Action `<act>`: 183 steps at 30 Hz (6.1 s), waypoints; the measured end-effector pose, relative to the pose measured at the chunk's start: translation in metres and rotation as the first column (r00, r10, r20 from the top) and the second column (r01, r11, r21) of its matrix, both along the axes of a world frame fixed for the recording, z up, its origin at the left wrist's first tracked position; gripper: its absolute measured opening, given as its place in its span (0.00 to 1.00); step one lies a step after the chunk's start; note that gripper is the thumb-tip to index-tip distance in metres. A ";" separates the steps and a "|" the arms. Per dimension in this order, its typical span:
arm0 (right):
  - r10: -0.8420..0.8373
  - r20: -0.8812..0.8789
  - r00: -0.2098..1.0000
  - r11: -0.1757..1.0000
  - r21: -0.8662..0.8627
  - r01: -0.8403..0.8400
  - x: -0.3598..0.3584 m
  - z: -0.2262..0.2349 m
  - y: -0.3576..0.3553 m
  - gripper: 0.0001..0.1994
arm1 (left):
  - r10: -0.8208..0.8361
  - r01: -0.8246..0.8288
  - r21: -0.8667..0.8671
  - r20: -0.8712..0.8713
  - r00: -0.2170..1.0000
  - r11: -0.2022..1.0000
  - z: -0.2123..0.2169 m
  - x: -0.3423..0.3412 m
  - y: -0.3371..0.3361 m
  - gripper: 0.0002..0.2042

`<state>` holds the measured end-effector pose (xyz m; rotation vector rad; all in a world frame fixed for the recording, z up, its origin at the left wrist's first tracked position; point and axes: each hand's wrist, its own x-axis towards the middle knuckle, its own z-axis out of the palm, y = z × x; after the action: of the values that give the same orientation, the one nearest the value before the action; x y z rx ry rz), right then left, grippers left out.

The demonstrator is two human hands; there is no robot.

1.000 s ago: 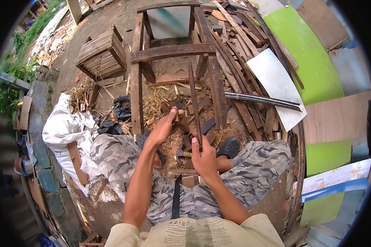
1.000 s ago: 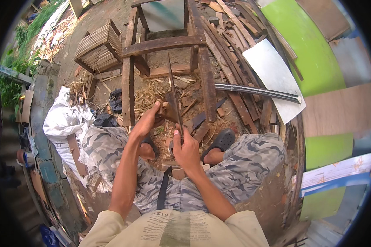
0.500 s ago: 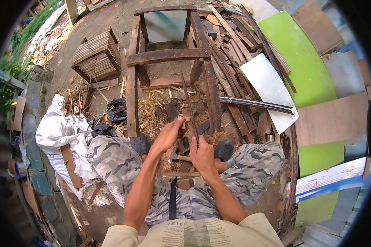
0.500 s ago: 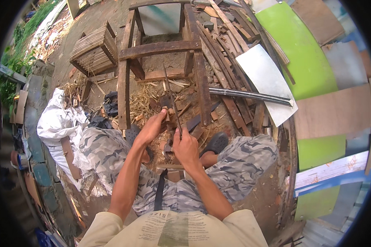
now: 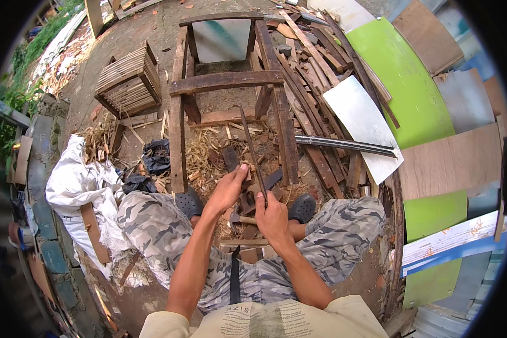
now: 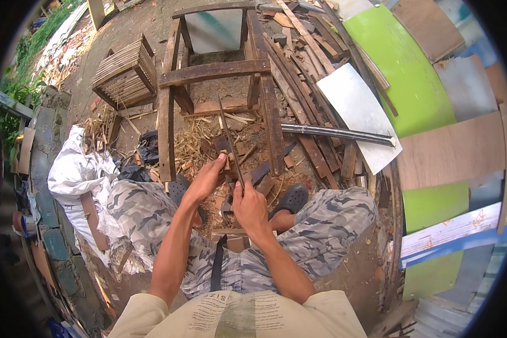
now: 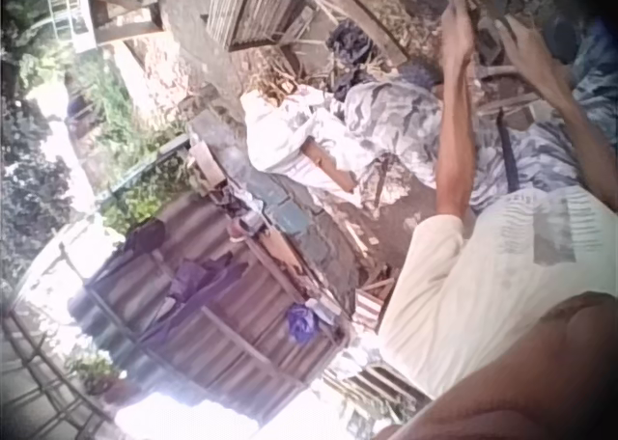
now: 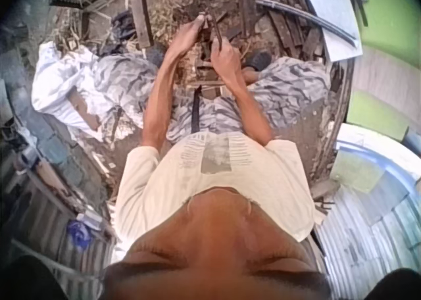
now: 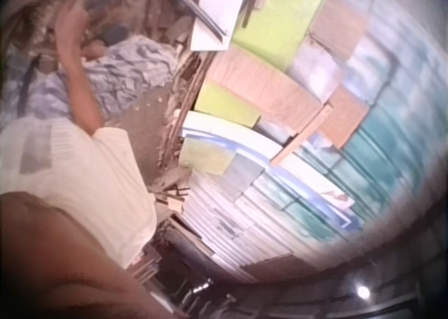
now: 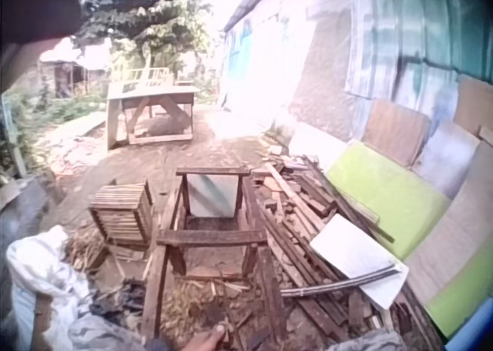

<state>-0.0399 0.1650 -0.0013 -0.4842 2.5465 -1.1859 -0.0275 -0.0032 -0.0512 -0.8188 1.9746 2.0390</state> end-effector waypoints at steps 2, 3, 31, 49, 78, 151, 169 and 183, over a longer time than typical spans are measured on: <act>-0.007 0.024 1.000 1.000 -0.028 0.008 0.003 0.001 -0.002 0.15 | 0.008 -0.009 -0.023 -0.010 1.000 1.000 -0.006 0.003 0.000 0.35; -0.017 0.035 0.999 0.999 -0.041 0.018 0.003 0.001 -0.001 0.15 | 0.022 -0.026 -0.081 -0.045 0.999 0.996 -0.002 0.002 0.003 0.37; -0.025 0.493 0.870 0.992 -0.096 0.083 -0.020 0.015 0.003 0.20 | -0.094 0.111 -0.120 0.138 0.986 0.987 0.027 -0.006 -0.006 0.39; 0.061 0.600 0.797 0.964 -0.244 0.110 -0.013 -0.009 0.001 0.22 | -0.041 0.049 -0.116 0.073 0.996 0.992 0.033 -0.005 -0.001 0.41; -0.069 0.135 0.988 0.998 0.019 0.067 0.004 0.016 0.008 0.19 | -0.064 0.067 -0.287 0.021 0.998 0.956 0.032 -0.006 0.011 0.34; 0.213 0.054 0.976 0.908 0.358 -0.218 0.031 0.040 0.097 0.16 | 0.091 -0.078 -0.622 -0.011 0.996 0.779 0.030 -0.036 -0.004 0.35; 0.099 0.775 0.624 0.992 -0.027 -0.123 0.023 0.026 0.086 0.28 | 0.061 -0.027 -0.421 0.066 0.996 0.907 0.033 -0.029 -0.014 0.32; 0.195 0.411 0.891 0.850 0.382 -0.362 -0.008 0.001 0.084 0.26 | 0.317 -0.317 -0.230 -0.038 0.948 0.920 0.008 -0.029 -0.075 0.32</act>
<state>-0.0477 0.2490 -0.0006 -0.4586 2.2265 -0.4913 -0.0562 -0.0782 -0.0427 -1.2646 2.2368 1.9836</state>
